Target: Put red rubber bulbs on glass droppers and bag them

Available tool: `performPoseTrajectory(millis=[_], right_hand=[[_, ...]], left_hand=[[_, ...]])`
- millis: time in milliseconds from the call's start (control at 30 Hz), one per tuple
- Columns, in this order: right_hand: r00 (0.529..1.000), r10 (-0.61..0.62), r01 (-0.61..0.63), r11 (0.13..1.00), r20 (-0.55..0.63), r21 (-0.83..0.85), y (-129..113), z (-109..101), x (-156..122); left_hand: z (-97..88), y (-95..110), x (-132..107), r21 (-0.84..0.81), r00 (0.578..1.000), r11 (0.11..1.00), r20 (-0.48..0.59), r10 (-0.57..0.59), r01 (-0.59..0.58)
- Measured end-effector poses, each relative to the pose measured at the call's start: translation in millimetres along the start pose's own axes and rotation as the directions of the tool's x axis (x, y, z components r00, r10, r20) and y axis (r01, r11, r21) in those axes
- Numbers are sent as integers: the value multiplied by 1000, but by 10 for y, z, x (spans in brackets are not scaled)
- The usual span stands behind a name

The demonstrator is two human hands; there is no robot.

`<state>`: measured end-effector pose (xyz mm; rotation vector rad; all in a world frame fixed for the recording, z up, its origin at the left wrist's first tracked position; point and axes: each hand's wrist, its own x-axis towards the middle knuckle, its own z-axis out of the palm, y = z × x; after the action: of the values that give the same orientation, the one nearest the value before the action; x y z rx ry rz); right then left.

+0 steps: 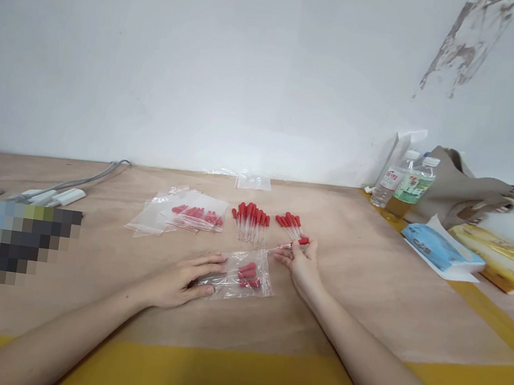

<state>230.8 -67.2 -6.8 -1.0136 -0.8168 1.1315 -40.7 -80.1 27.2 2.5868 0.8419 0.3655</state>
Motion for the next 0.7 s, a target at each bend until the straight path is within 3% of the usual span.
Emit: performPoseTrajectory(millis=[200,400,500,567,633,700], right_hand=[[991,93,-90,995,98,-38,0,32,-74],[989,120,-116,992,92,-47,-29,42,-100],[984,72,-20,954,164,-299,-25,8,-75],[966,15,115,871,258,-478,-16,-16,-60],[948,-30,208,812,317,-545,1,-24,-54],[950,-73,237,802,303,-549,26,-11,-56]], left_hand=[[9,-5,-2,-8,1000,1000,-16,7,-7],[14,13,7,12,1000,1000,-21,0,0],[-2,38,7,30,1000,999,-11,-23,24],[-10,47,6,41,999,999,-5,-36,36],[-11,49,4,49,1000,998,-9,-29,30],[-8,45,3,54,1000,998,-20,-12,13]])
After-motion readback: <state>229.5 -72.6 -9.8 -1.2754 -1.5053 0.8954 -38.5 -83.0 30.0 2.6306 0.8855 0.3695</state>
